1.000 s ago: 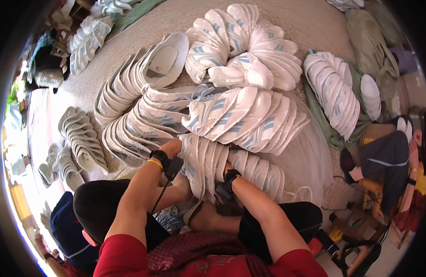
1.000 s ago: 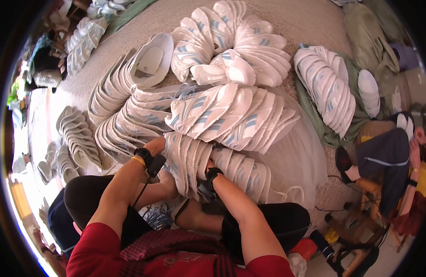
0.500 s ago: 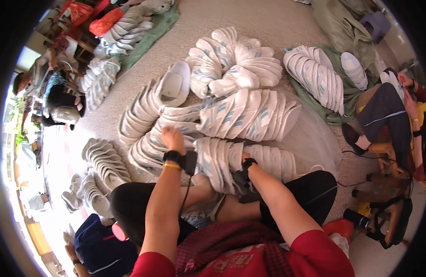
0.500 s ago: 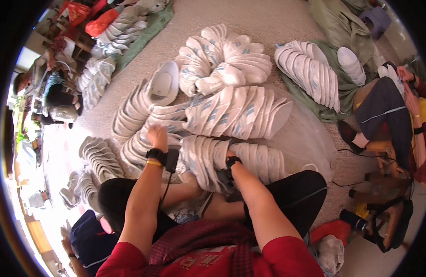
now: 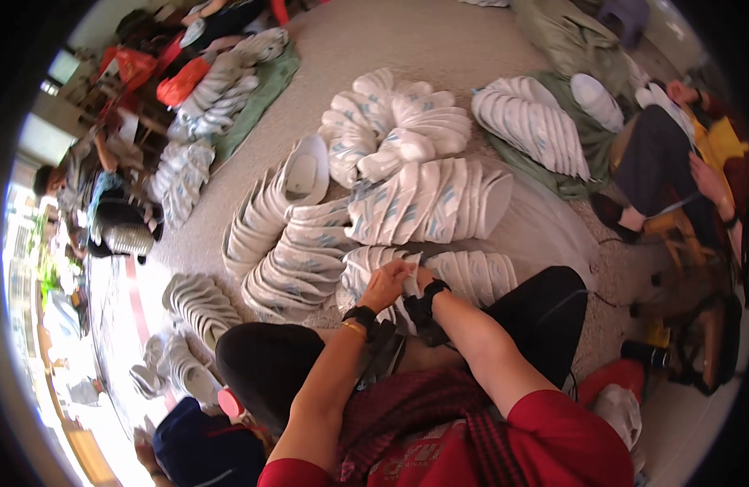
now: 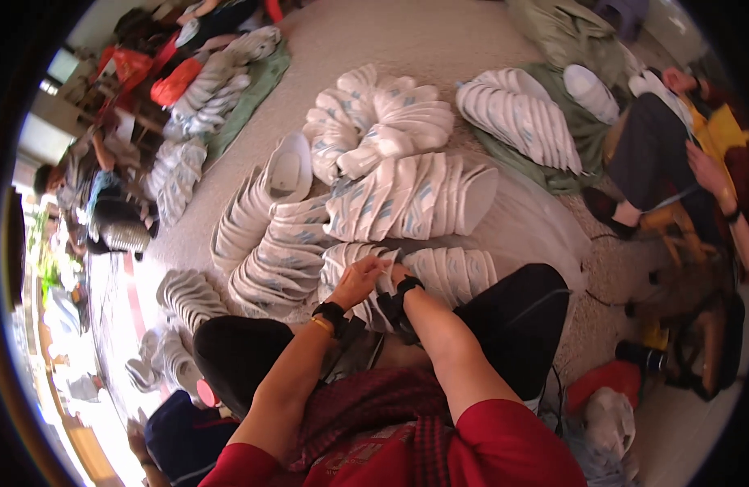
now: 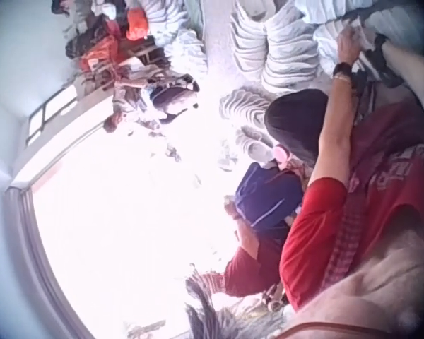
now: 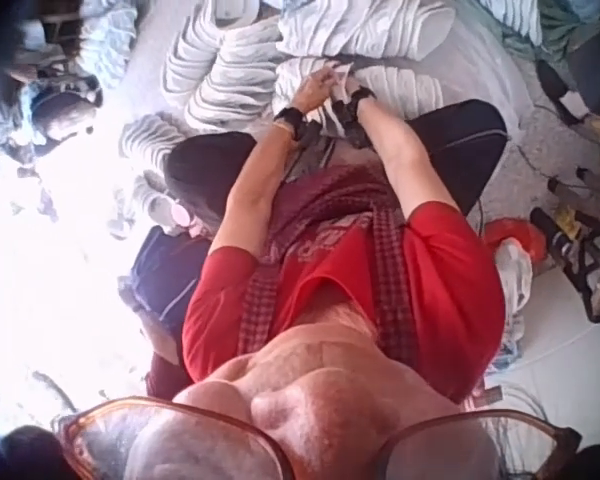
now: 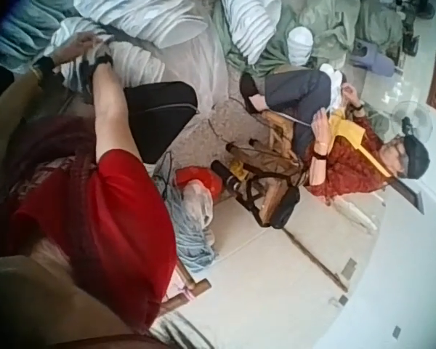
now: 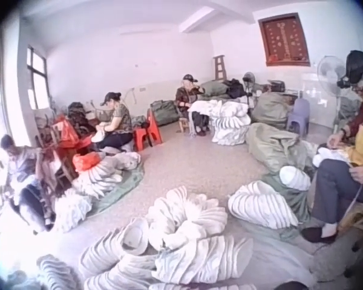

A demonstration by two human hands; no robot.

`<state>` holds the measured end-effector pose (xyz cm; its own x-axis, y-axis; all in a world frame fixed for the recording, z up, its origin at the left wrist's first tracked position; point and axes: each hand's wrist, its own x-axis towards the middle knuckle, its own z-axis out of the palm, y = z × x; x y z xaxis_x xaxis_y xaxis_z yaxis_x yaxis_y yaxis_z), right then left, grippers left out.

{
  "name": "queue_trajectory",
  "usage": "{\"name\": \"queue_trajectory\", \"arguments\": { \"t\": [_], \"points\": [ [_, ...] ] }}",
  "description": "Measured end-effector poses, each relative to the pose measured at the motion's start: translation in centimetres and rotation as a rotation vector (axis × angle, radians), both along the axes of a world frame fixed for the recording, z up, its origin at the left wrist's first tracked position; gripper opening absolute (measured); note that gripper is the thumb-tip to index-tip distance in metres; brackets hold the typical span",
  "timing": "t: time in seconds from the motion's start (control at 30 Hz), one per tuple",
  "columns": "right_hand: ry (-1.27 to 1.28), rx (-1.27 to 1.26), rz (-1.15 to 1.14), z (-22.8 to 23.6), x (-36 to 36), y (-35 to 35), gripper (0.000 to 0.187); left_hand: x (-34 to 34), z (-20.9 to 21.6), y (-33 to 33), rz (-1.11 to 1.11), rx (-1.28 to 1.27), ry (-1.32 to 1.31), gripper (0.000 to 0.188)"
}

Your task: Organizing shoe uppers on the floor and using a measuring tape to measure specific components.

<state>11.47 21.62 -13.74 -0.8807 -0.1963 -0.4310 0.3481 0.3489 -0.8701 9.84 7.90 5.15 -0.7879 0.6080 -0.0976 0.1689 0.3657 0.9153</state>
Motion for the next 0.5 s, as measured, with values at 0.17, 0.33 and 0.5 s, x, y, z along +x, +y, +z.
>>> {"name": "queue_trajectory", "arguments": {
  "t": [0.17,0.33,0.5],
  "points": [
    [0.368,0.209,0.077,7.3,1.7,1.1,0.017,-0.6,0.4,0.6,0.030,-0.126,0.010,0.012],
    [0.632,0.528,0.451,14.0,0.0,4.8,0.013,-2.1,3.2,1.0,0.062,-0.201,-0.182,0.012],
    [-0.169,-0.493,-0.326,17.3,-3.6,9.9,0.011,-7.7,13.5,1.8,0.325,0.383,-0.148,0.020]
  ]
}}
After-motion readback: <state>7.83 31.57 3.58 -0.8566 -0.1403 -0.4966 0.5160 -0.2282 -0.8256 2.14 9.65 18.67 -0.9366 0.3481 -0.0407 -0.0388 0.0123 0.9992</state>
